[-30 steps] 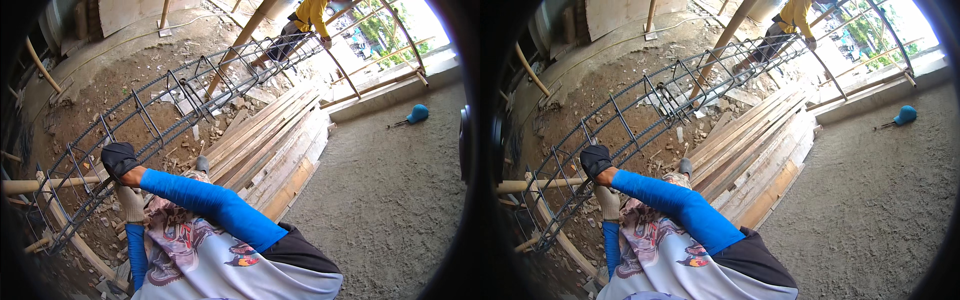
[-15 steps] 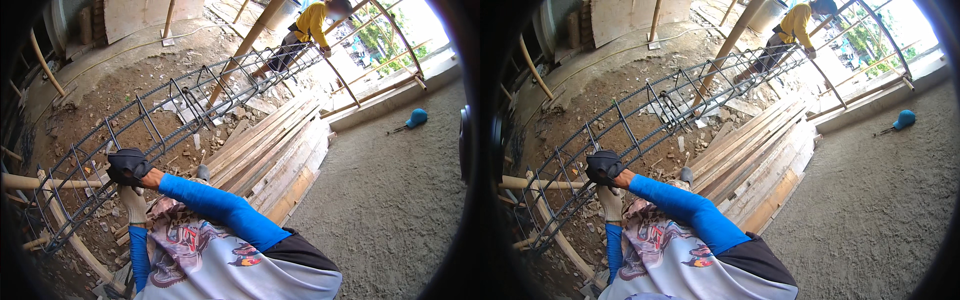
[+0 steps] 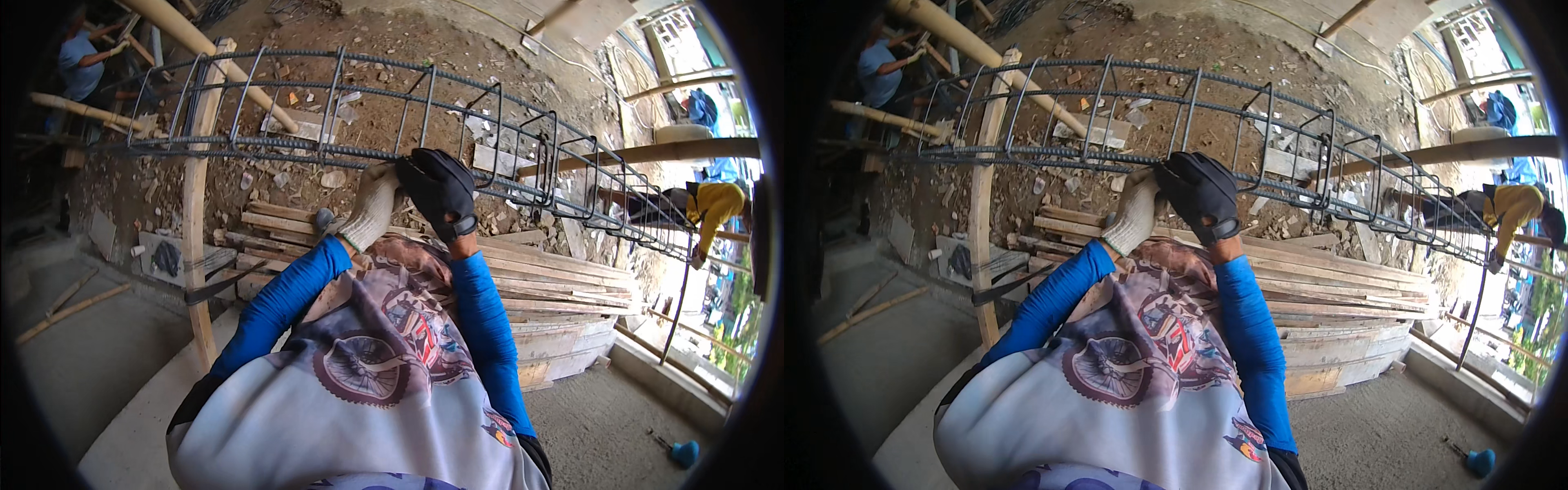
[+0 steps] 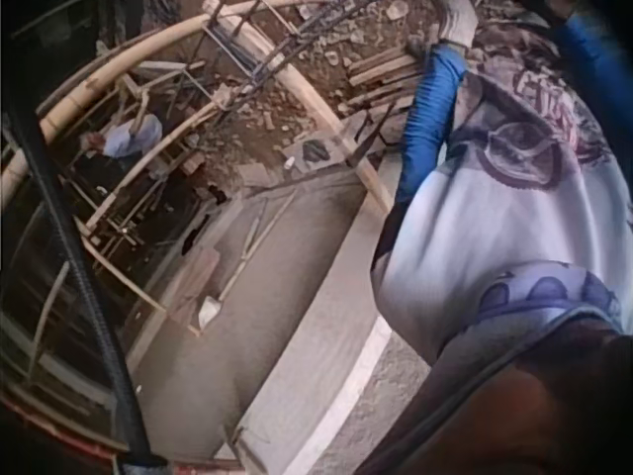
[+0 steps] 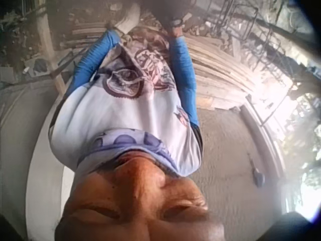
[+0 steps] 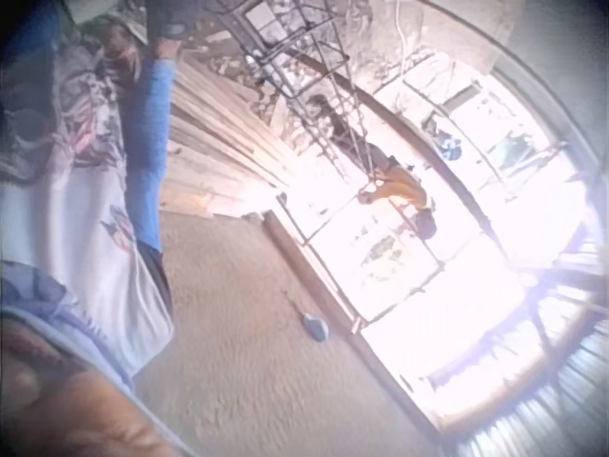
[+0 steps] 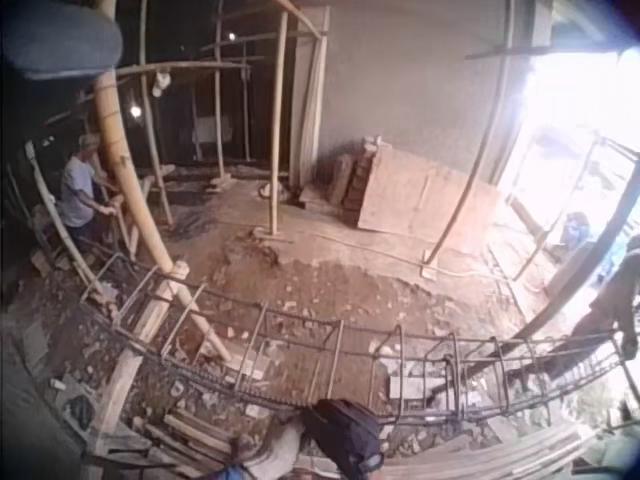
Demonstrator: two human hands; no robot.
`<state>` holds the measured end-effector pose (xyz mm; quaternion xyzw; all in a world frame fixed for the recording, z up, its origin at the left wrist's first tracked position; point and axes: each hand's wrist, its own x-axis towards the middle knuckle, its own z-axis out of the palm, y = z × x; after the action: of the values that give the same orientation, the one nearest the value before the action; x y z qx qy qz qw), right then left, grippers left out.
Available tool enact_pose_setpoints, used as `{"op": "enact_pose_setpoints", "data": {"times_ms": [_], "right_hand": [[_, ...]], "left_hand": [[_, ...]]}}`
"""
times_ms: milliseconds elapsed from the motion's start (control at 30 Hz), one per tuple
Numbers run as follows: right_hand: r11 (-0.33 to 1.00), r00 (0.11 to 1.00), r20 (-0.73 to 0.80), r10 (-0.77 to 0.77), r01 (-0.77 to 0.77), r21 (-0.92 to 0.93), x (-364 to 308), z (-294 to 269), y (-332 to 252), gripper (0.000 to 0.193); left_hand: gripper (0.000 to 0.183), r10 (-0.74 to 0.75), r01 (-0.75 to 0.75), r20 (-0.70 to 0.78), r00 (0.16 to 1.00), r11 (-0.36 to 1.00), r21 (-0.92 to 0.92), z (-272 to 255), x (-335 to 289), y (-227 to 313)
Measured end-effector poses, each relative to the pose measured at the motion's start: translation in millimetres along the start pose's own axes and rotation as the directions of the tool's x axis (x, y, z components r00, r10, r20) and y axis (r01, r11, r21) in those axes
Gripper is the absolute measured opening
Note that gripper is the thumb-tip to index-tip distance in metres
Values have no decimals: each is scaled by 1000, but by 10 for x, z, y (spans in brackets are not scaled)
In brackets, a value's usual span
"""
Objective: The person uses a manual rebar tying tool to twist wire ties around intersections of a steel rebar cage. They repeatedly position the tool, rotate the handle to tighten the ties, and move along the cage to secure multiple joints.
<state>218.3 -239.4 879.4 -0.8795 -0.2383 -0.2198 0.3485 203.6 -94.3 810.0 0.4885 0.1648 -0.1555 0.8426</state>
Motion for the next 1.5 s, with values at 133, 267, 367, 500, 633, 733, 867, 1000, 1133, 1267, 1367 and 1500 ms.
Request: {"op": "enact_pose_setpoints", "data": {"times_ms": [133, 267, 367, 500, 633, 733, 867, 1000, 1133, 1267, 1367, 1500], "right_hand": [[999, 998, -39, -51, 51, -2, -63, 70, 64, 17], [998, 997, -64, -43, 41, -43, -108, 104, 65, 17], [997, 993, -108, 50, -57, -60, -110, 101, 25, 17], [963, 980, -89, 180, -194, -187, -130, 24, 3, 25], [943, 952, -190, 241, -276, -185, -281, -74, -5, 36], [913, 947, -222, 233, -292, -286, -403, -119, -1, 38], [928, 964, -142, 226, -257, -269, -386, -100, 42, 43], [936, 965, -4, 262, -255, -243, -197, -38, 91, 36], [940, 962, 28, 271, -259, -222, -69, -24, 118, 24], [945, 964, 36, 262, -249, -214, -71, -51, 121, 23], [945, 958, 79, 277, -257, -202, -58, -97, 110, 25], [957, 964, 87, 252, -235, -169, 24, -203, 43, 38]], "left_hand": [[31, 58, -62, 50, 997, 994, 89, 25, -43, 72], [41, 81, -82, 15, 997, 982, 172, 45, 5, -4], [43, 122, -116, -18, 992, 975, 190, 57, 11, -34], [42, 92, -84, -29, 995, 976, 200, 64, -31, 39], [32, 12, -5, -39, 999, 982, 190, 90, -75, 130], [29, 23, -20, -16, 1000, 987, 158, 99, -88, 160], [31, 21, -21, -1, 1000, 977, 212, 78, -71, 144], [35, 115, -114, 8, 993, 966, 234, 67, -17, 93], [37, 77, -63, -45, 996, 966, 252, 65, 7, 71], [36, 51, -45, -24, 998, 979, 200, 88, -24, 93], [33, 34, -30, -39, 999, 994, 105, 127, -58, 116], [27, 26, -23, -26, 999, 992, 127, 126, -74, 143]]}}
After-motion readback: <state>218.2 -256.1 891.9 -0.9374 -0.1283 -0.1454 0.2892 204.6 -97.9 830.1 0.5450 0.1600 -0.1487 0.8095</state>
